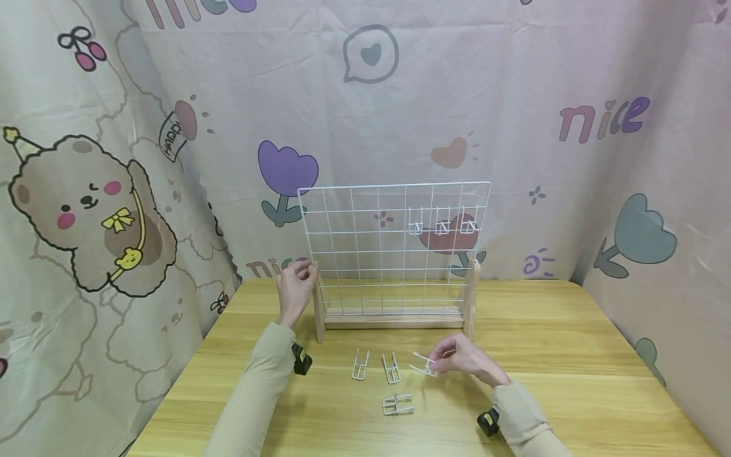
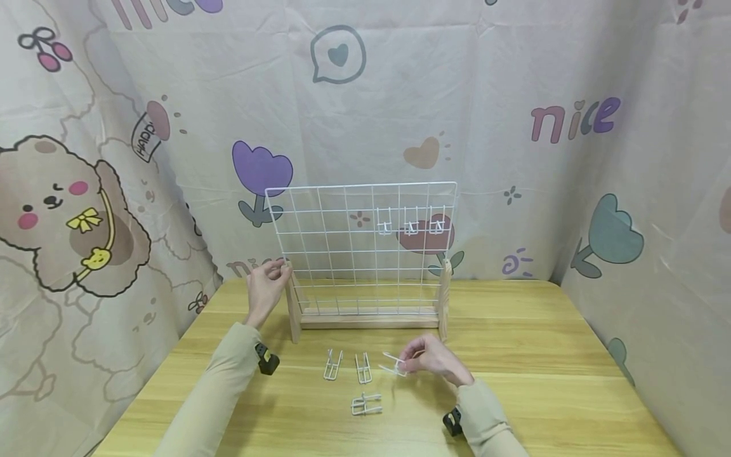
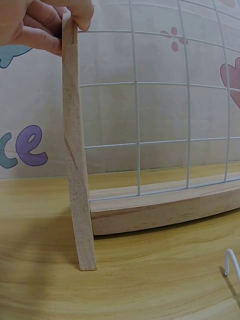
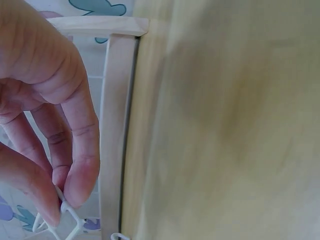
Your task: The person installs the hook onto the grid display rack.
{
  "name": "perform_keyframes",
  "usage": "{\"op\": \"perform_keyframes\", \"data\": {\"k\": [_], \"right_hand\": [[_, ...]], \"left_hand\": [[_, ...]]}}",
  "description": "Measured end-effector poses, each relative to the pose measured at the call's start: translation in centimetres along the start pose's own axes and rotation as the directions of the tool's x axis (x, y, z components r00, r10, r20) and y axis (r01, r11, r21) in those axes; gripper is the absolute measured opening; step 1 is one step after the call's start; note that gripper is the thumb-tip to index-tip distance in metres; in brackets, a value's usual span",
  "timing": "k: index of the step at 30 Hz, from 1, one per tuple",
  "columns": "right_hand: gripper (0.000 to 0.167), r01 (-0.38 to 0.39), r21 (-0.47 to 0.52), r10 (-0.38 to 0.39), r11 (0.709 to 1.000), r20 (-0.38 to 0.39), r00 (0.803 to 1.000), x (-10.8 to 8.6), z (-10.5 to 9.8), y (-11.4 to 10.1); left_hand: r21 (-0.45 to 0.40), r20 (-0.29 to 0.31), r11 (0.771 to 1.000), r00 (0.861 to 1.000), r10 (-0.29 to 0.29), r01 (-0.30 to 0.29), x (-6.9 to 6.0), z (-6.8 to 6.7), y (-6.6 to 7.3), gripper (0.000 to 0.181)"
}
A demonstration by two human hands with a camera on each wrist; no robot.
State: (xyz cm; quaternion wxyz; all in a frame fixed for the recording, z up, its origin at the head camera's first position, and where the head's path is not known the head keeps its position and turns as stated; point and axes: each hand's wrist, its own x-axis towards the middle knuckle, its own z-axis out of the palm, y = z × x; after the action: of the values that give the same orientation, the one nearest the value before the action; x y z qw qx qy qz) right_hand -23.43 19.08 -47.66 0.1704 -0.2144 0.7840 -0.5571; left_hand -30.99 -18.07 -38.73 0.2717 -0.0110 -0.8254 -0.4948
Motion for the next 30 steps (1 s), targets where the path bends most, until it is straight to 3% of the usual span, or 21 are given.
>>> {"op": "perform_keyframes", "data": {"k": [7,16,30], "right_hand": [[0.021,0.018,-0.008,-0.018,1.000,-0.014,1.000,-0.1,0.3,-1.1],[0.023,0.043,0.059,-0.042,0.997,-0.019,0.999,-0.1,0.7,-2.6],[0.026,0.137,0.076,-0.130,0.988,-0.087,0.988,0.0,1.2,-4.6]], "left_hand": [[0.004,0.000,1.000,1.000,-0.004,0.004,0.0,0.0,-0.1,0.030],[0.009,-0.001,1.000,1.000,-0.005,0.005,0.0,0.0,-0.1,0.030],[0.009,0.000,1.000,1.000,-0.008,0.008,0.0,0.0,0.0,0.030]]}}
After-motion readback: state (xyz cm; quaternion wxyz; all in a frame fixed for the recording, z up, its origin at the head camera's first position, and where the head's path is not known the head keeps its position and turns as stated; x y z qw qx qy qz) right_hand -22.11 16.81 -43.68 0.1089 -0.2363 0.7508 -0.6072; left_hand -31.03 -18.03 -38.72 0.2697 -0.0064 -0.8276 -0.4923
